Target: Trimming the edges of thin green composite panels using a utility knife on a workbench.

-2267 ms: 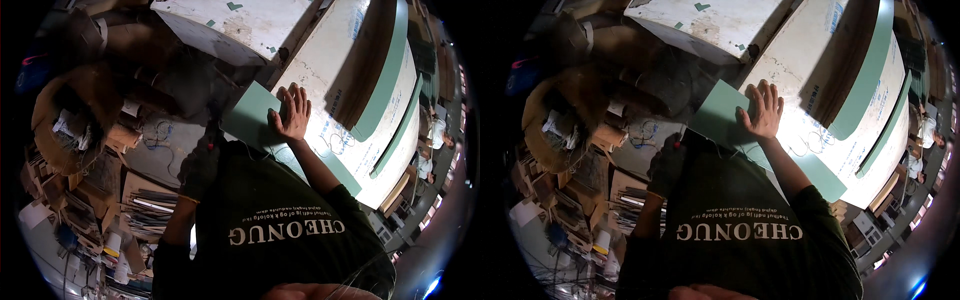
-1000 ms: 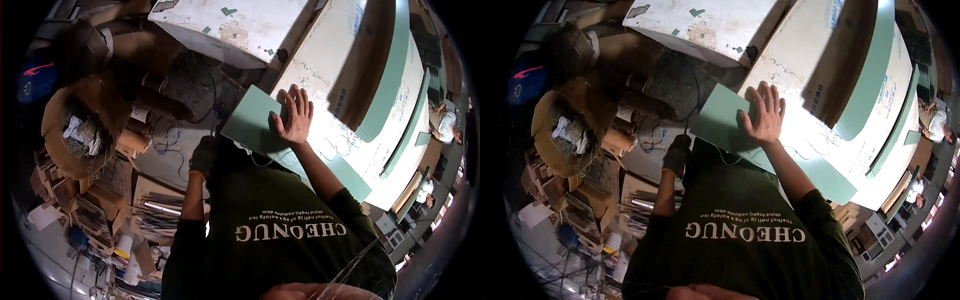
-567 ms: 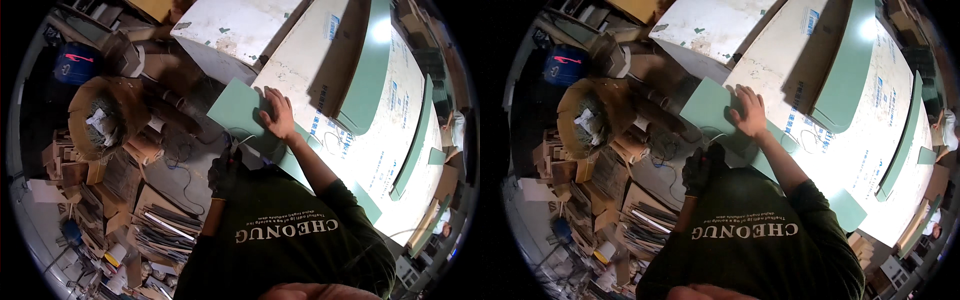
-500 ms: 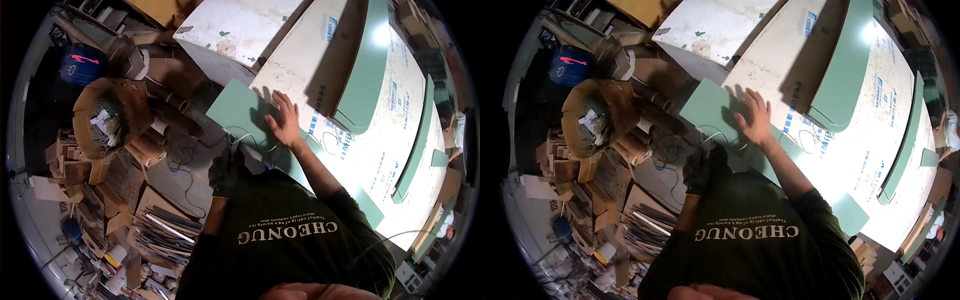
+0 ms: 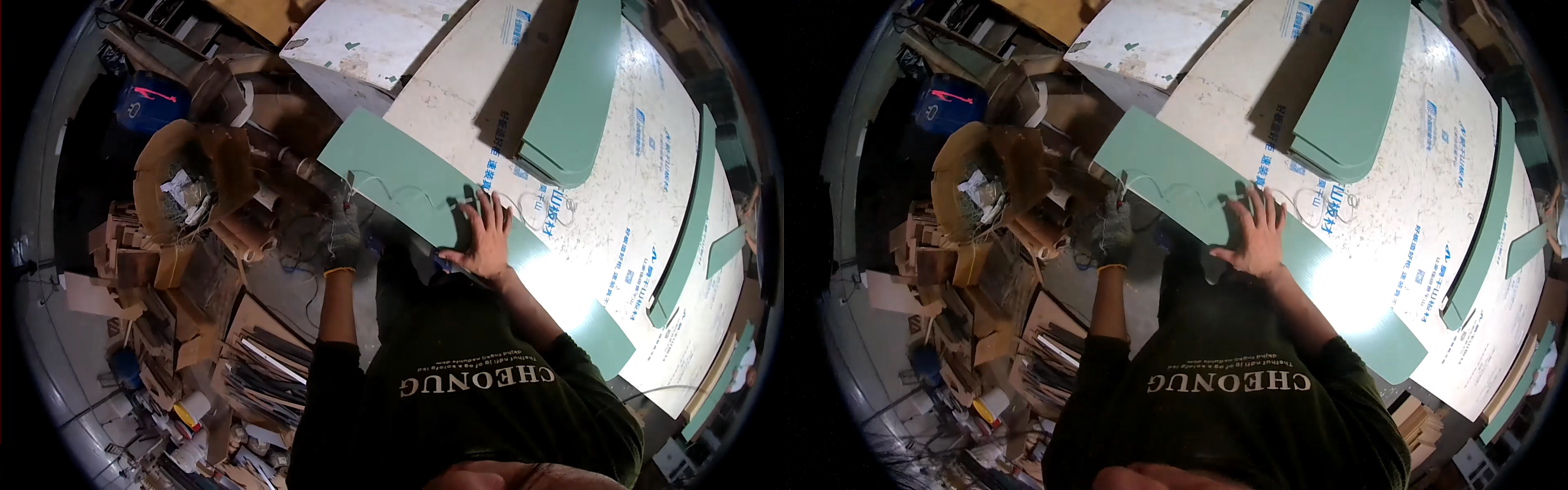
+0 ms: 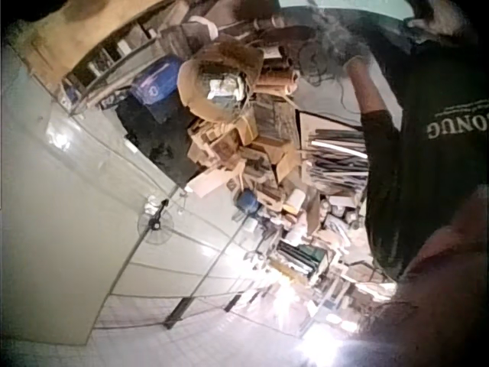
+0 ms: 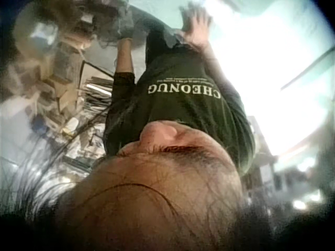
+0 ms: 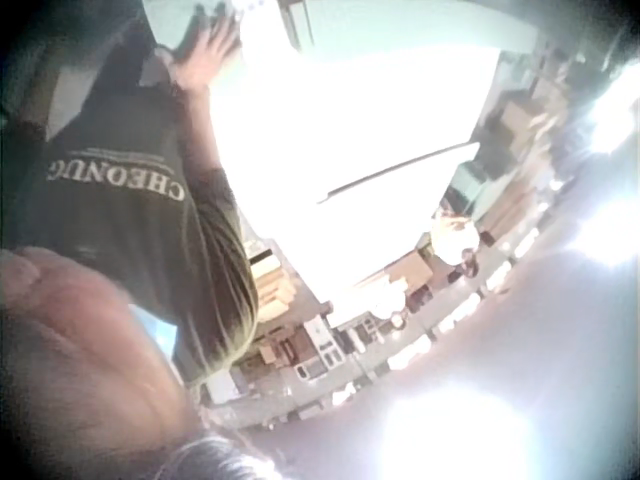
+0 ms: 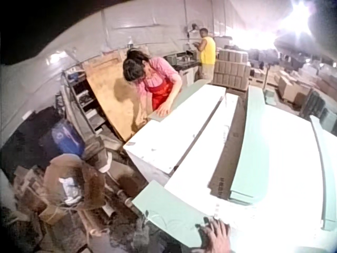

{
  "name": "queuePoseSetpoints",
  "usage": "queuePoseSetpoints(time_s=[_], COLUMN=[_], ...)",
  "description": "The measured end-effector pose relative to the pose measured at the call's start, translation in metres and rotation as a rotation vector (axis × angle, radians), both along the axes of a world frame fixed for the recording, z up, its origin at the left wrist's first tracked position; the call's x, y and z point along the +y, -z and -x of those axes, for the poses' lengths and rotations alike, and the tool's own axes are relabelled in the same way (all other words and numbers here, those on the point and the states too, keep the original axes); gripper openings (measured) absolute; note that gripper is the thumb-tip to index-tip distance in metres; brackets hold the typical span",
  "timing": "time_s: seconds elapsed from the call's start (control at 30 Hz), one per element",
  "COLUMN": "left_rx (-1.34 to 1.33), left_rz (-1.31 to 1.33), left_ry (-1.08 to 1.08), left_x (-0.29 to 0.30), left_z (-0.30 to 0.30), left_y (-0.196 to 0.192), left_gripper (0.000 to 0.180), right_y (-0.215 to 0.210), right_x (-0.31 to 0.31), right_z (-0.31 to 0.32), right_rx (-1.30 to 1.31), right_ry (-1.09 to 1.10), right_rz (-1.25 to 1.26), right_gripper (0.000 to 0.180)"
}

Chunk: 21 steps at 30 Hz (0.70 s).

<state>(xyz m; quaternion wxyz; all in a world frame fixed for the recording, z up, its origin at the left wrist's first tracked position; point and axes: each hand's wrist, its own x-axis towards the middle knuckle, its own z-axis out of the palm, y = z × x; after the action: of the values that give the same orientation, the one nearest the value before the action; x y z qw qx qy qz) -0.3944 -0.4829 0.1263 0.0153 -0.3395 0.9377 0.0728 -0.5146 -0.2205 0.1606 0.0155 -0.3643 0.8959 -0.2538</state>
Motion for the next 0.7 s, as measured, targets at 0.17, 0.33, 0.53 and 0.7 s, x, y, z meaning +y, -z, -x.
queuePoseSetpoints(time_s=[0.17,0.33,0.53,0.7], left_rx=[0.192,0.123,0.147,0.217], left_rz=[-0.037,-0.082,-0.164,-0.151], left_ry=[-0.046,-0.079,-0.077,0.074], left_x=[0.003,-0.023,-0.047,-0.096], left_z=[0.009,-0.005,0.018,0.018], left_y=[-0.019,0.031,-0.003,0.029], left_gripper=[0.042,0.042,0.042,0.035], right_y=[0.010,0.008,0.009,0.007], right_x=[0.004,0.001,0.002,0.001], right_z=[0.007,0.006,0.008,0.008], right_rx=[0.026,-0.017,-0.015,-0.028], right_ry=[0.021,0.025,0.036,0.056], right_rz=[-0.068,-0.084,-0.086,-0.133], right_gripper=[0.098,0.096,0.095,0.091])
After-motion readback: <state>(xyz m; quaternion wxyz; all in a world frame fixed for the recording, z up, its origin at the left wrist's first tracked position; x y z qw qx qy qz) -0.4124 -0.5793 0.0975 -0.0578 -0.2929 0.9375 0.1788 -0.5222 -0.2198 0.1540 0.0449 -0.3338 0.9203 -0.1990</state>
